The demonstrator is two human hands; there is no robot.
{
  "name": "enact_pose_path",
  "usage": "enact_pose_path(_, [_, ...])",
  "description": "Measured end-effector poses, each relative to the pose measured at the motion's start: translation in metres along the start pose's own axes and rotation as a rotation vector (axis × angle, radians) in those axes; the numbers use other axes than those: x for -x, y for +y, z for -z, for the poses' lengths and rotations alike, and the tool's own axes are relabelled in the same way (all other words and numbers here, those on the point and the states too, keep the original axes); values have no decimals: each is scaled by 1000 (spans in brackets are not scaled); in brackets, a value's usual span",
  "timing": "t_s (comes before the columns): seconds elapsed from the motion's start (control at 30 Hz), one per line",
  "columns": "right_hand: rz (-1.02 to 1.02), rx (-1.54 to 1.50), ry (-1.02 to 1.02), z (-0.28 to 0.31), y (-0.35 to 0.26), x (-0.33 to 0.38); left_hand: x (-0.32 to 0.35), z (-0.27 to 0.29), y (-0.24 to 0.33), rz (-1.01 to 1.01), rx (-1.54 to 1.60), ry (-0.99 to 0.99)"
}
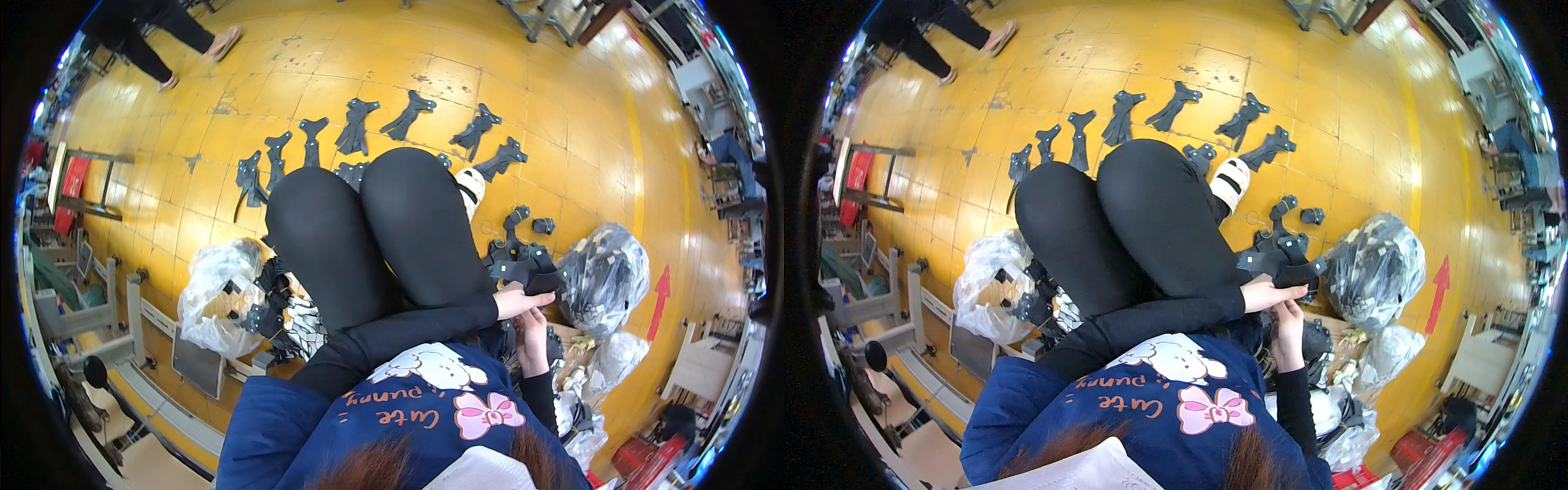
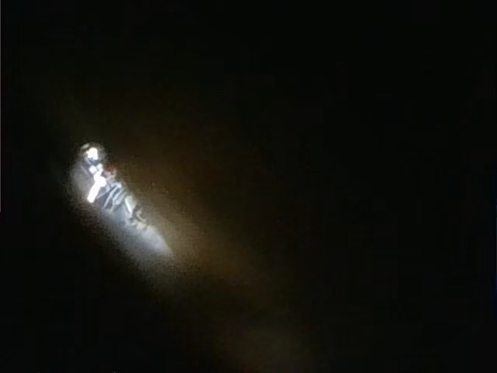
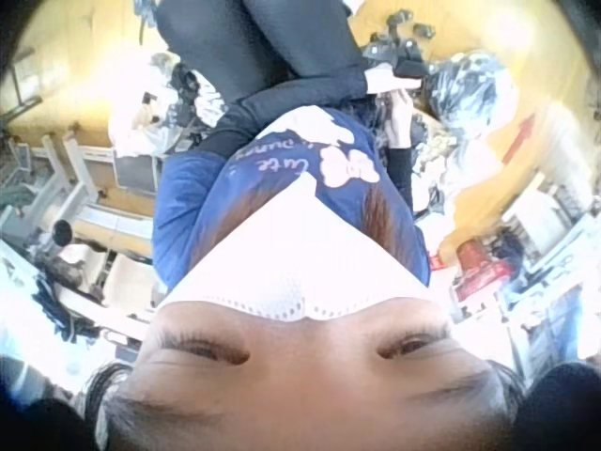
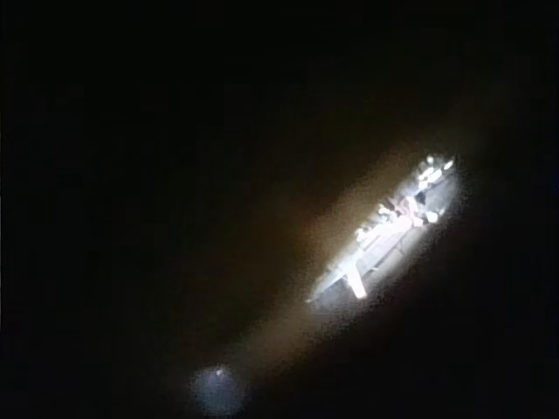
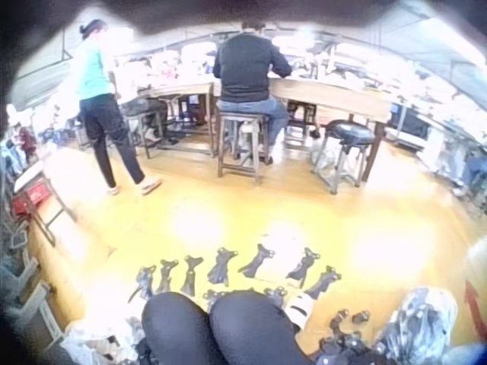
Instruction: The person sits on the floor and repeatedly picks up, aligns, and stacks small black plastic parts into piles. The person occasionally moves parts between piles and places some into a nearby bag.
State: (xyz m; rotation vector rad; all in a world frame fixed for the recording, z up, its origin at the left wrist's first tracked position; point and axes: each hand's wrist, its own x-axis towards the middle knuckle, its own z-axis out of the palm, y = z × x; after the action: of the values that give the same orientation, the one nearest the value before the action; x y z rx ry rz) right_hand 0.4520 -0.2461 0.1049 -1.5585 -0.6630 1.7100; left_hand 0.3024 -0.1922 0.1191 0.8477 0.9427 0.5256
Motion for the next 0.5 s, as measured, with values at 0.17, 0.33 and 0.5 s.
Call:
enact_pose_path(0.17, [-35, -69, 24, -12, -9, -3, 7, -2, 6, -100, -108, 16])
enact_pose_path(0.33, [37, -178, 98, -12, -10, -23, -14, -4, -13, -225, -29, -64])
enact_pose_path(0.5, [186, -23, -143, -11, -18, -41, -19, -6, -17, -541, -313, 57])
